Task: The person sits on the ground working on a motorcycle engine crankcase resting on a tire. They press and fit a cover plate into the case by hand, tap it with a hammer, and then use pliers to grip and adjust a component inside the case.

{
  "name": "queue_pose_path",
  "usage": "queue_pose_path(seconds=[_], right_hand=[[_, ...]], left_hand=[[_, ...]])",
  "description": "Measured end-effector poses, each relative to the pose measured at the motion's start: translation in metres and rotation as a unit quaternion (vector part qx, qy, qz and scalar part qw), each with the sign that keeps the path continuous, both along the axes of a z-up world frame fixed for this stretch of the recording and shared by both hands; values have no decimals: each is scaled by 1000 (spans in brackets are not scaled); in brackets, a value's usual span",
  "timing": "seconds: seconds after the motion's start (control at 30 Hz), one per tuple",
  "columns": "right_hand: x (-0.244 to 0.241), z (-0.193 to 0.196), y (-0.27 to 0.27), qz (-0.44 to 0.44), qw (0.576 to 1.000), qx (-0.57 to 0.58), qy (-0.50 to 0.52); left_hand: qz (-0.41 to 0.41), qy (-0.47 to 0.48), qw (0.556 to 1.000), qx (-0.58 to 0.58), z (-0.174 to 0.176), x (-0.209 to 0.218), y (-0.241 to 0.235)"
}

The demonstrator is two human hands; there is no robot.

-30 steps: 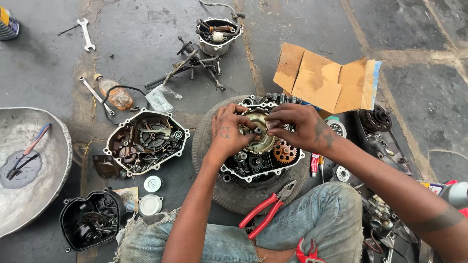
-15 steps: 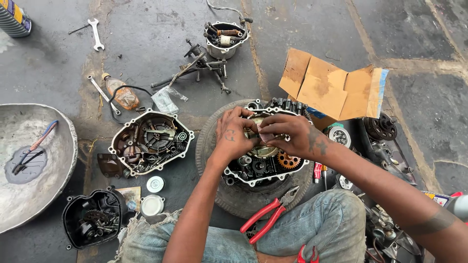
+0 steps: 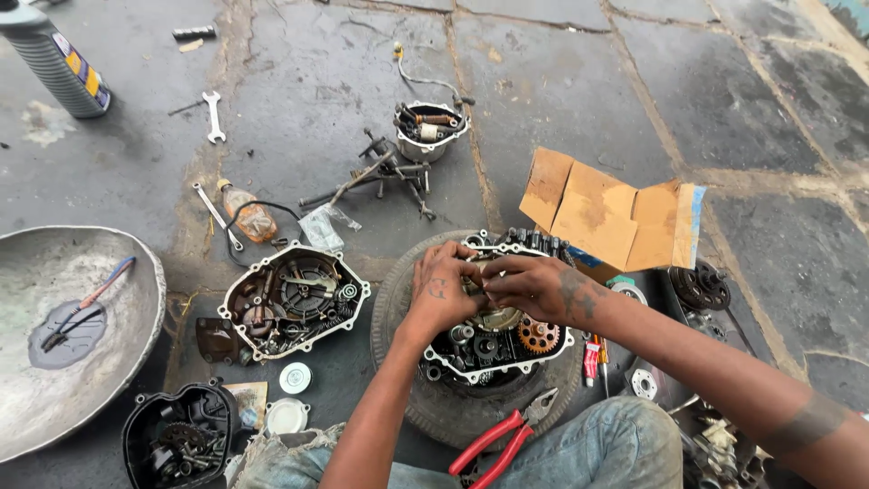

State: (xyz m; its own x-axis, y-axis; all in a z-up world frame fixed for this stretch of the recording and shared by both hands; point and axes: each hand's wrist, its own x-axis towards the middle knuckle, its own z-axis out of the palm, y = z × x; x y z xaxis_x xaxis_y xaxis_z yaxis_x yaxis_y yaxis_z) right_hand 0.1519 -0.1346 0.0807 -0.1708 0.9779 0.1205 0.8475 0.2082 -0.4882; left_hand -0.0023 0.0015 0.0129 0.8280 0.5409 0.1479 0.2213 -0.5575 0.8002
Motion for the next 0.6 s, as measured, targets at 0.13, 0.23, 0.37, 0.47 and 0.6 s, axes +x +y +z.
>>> queue_pose_path(seconds=[0.13,0.23,0.37,0.47,0.6], right_hand=[[2,-3,4,-2,997,-3,-75],[10,-14,7,14,983,-16,-180],[11,-14,14,76,966,-13,-248],[7,-4,14,100,958,-17,-268],[1,4,13,131,942,16,-310]], left_hand=[[-2,-1,1000,-5,4,-2,0],[-4,5,1000,-10,2,0,-1],[-4,5,1000,-8,-6,1,0],[-1,6,1000,-5,-2,2,0],[0,48,999,-18,3,2,0]])
